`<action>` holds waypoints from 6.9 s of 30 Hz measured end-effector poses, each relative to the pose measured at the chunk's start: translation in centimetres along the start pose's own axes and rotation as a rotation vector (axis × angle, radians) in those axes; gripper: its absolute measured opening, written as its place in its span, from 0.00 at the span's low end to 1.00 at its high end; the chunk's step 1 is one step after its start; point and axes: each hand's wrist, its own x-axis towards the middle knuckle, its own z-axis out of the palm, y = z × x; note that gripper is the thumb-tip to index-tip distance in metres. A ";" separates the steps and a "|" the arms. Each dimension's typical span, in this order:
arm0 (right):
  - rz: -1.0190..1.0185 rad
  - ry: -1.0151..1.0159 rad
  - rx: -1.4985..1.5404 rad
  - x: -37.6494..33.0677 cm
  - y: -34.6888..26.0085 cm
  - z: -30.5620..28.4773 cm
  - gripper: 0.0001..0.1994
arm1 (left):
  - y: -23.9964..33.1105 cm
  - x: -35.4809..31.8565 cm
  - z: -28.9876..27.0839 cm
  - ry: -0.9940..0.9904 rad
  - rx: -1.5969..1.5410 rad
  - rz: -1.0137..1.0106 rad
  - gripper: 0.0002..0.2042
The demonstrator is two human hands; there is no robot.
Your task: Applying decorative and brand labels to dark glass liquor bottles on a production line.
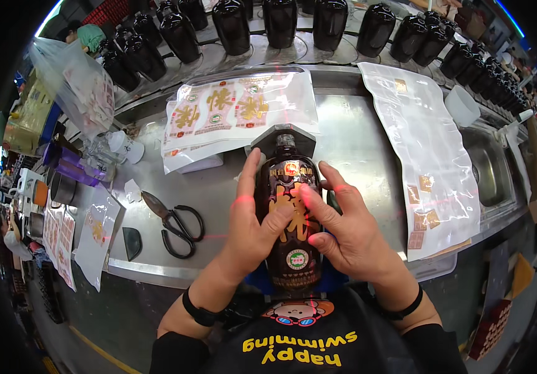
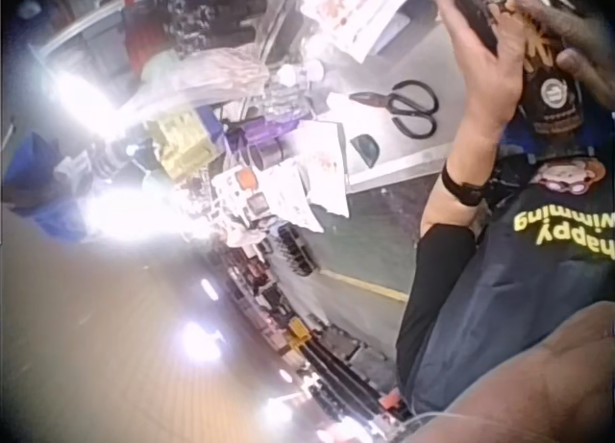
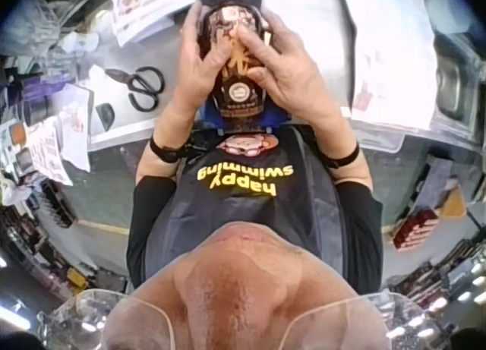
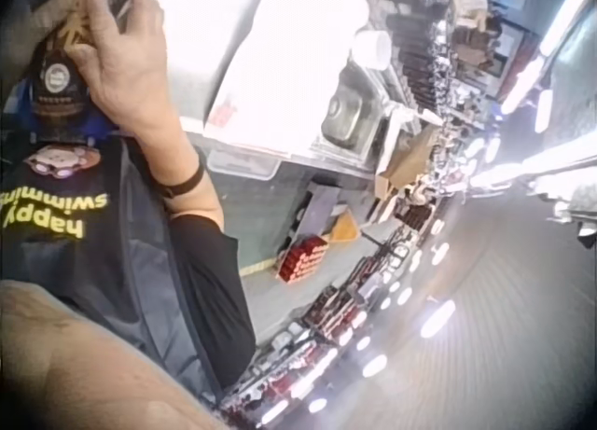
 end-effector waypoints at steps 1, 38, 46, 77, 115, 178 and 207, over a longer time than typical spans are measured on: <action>0.001 0.000 0.001 0.0 -0.1 0.0 0.28 | 0.1 -0.1 0.0 -0.028 0.062 0.042 0.39; 0.015 0.020 -0.030 -0.1 -0.2 0.1 0.30 | 0.7 0.1 0.3 0.012 -0.068 -0.053 0.30; 0.013 0.033 -0.017 0.7 0.2 0.2 0.30 | 0.5 2.4 -0.8 0.032 -0.305 -0.224 0.24; 0.065 -0.075 0.007 4.7 2.6 -2.9 0.21 | 3.9 2.7 -1.5 -0.097 0.577 0.114 0.15; 0.053 0.124 0.170 6.1 1.8 -1.2 0.05 | 3.0 3.1 -1.1 0.052 0.498 0.174 0.05; 0.057 0.082 -0.044 0.7 0.1 -0.3 0.29 | 1.0 -1.5 -1.0 0.051 0.563 0.305 0.28; 0.110 -0.026 0.133 -2.6 -0.1 0.5 0.36 | -1.7 -5.1 -1.3 -0.002 0.345 0.214 0.40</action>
